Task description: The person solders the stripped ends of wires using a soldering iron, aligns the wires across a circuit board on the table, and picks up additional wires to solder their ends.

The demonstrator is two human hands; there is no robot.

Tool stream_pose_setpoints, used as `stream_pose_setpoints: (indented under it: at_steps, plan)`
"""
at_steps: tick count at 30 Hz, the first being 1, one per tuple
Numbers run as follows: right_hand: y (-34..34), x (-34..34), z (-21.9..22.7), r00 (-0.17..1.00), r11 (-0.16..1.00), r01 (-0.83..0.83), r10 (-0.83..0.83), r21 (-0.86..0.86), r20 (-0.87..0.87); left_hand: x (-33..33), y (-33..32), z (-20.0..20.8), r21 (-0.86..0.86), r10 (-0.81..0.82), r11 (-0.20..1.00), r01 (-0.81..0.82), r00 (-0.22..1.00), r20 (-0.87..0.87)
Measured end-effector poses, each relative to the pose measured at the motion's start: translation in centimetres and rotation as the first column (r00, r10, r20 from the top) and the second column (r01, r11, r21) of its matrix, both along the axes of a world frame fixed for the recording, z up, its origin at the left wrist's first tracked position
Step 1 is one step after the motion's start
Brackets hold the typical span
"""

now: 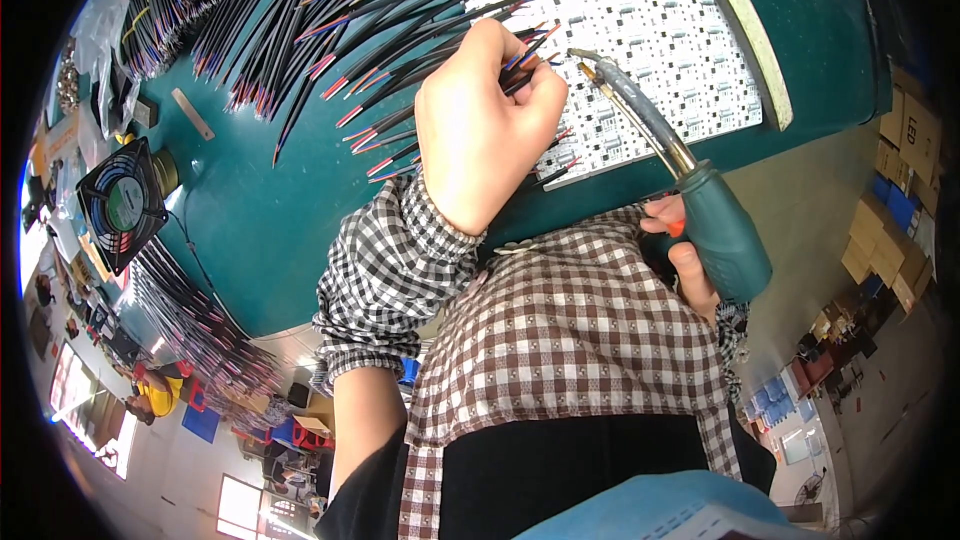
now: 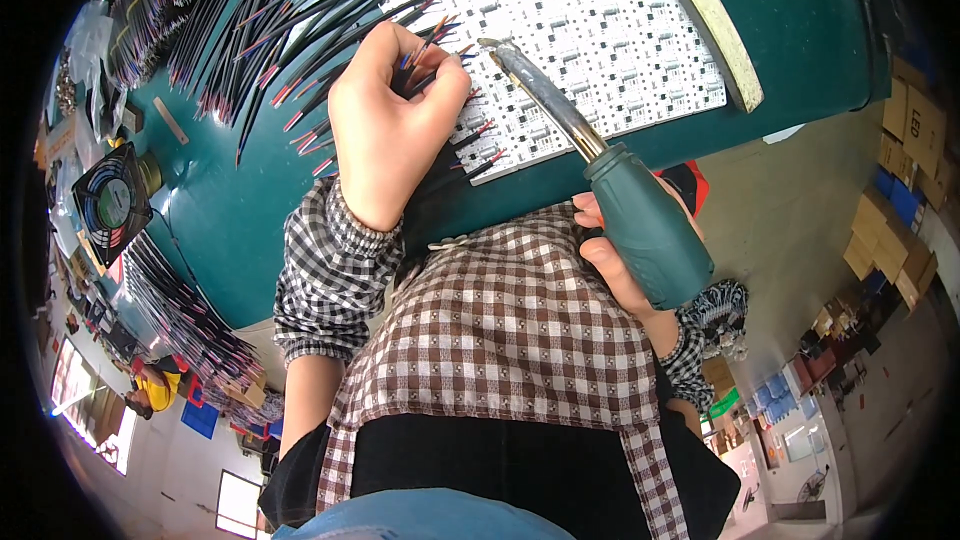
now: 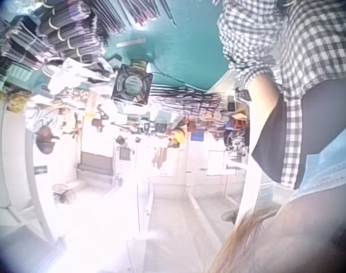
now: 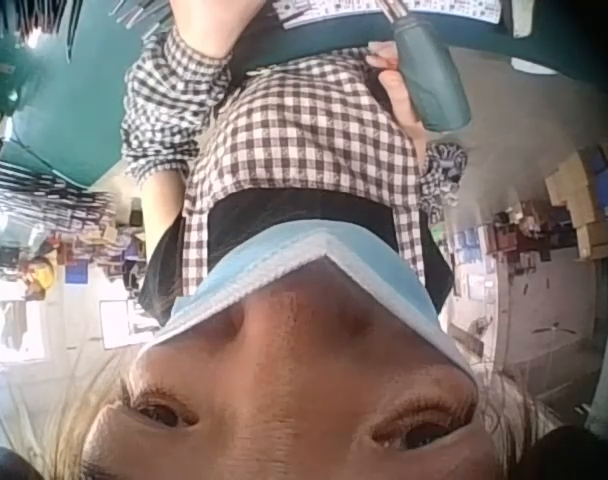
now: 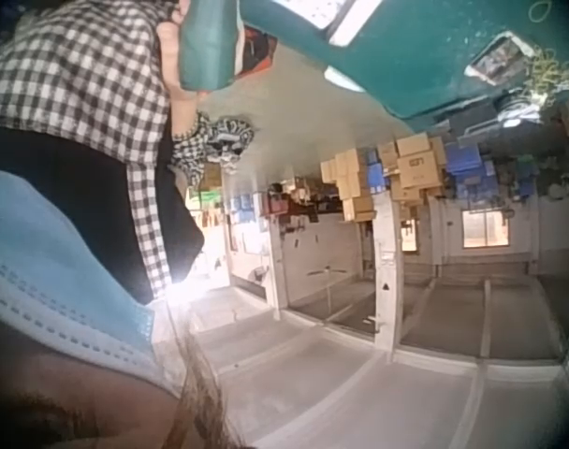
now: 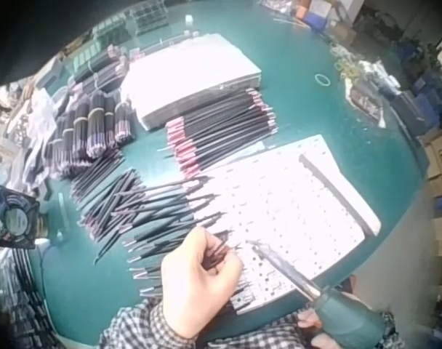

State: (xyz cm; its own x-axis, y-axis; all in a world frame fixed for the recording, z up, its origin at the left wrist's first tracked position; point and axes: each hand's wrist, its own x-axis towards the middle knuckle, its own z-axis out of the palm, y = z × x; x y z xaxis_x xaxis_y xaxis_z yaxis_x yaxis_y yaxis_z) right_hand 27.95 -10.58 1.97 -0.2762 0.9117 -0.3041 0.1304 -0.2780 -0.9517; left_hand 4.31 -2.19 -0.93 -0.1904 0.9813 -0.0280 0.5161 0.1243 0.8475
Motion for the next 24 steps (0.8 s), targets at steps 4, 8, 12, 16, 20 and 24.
stream_pose_setpoints:
  at_steps: [4,8,12,16,20,24]
  plan:
    - [-0.1,-0.1,-0.7,0.994,0.993,0.085,-0.079,0.077,-0.08,0.0,-0.1,0.2,0.02,0.004,1.0,-0.004,1.0,0.006]
    - [0.7,-1.1,0.7,0.997,0.995,0.08,-0.081,0.068,0.009,0.2,-0.4,0.0,-0.014,-0.018,1.0,0.018,0.999,0.04]
    - [0.7,-0.9,-0.1,0.98,0.981,0.189,-0.185,0.054,-0.07,0.2,-0.8,0.6,-0.045,-0.031,0.998,0.031,1.0,0.005]
    - [0.8,-1.1,-0.3,0.97,0.971,0.228,-0.22,0.075,-0.104,0.3,-0.5,0.7,-0.008,-0.04,0.999,0.039,0.993,-0.11]
    - [1.1,-1.1,-0.7,0.974,0.972,0.204,-0.19,0.12,-0.122,0.4,-0.2,0.6,-0.076,0.022,0.997,-0.03,0.994,-0.106]
    - [1.4,-1.1,-0.6,0.976,0.975,0.201,-0.19,0.098,-0.111,0.6,-0.1,0.7,-0.105,0.078,0.99,-0.089,0.992,-0.104]
